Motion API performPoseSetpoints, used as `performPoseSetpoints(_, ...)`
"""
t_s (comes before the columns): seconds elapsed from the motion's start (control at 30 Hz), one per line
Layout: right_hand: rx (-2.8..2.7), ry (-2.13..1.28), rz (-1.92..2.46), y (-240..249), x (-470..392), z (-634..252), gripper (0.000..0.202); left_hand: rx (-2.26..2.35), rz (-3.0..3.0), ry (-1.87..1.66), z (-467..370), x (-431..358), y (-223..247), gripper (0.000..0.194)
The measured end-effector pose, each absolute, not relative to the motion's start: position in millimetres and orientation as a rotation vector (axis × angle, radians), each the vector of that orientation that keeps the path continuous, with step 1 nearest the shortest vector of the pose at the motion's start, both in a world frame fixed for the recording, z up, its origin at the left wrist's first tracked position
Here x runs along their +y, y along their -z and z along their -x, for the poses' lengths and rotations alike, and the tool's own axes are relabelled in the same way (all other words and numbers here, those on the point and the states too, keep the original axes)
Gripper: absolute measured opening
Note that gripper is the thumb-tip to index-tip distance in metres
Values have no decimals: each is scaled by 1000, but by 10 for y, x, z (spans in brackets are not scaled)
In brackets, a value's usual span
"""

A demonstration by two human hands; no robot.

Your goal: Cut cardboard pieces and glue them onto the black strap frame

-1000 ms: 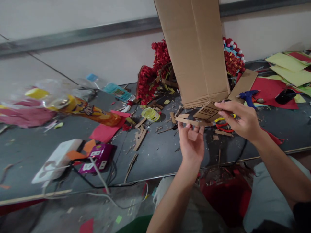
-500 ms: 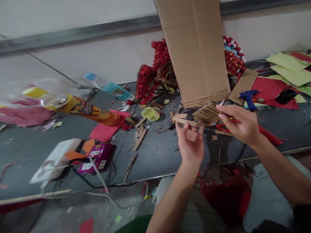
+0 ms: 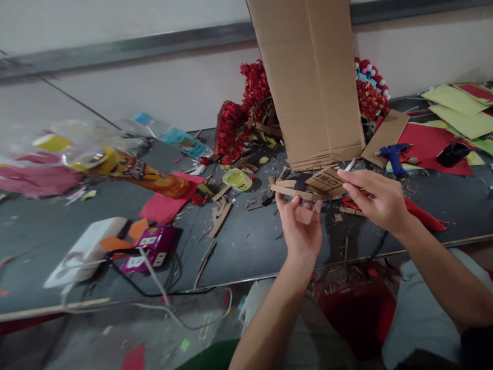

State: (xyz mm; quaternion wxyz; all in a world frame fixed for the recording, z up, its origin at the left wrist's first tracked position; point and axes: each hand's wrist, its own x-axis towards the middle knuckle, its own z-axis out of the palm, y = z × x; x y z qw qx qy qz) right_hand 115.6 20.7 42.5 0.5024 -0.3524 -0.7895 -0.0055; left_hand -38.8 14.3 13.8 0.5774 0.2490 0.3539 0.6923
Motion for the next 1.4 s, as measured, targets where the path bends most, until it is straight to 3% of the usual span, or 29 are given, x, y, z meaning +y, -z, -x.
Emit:
performPoseSetpoints(0.17,-1878,-24,905,-434,241,-1254,31,824,-564,-1661,370,169,-103,52)
performPoseSetpoints(0.33,-1467,-65,1008,-495,296,-1608,33,984,-745,-1862,509,341,-5,51)
performPoseSetpoints(0.7,-747,-283,1109,-146,373,-2394,48,1836,-1387,-1647,1090,566,27,48)
performPoseSetpoints(0.87,-620,-415,1104,-87,393,-2452,46,2054,-1836,-1400,1099,563,-22,31)
performPoseSetpoints(1.07,-582,-456,1115,-85,416,-2530,43,2110,-2059,-1120,930,594,-2,26)
performPoseSetpoints(1.27,-526,-474,1100,-83,404,-2615,36,1649,-2154,-775,-2,784,-184,24)
performPoseSetpoints(1.4,-495,-515,1081,-55,423,-2614,37,1618,-2153,-431,-697,1245,-145,24)
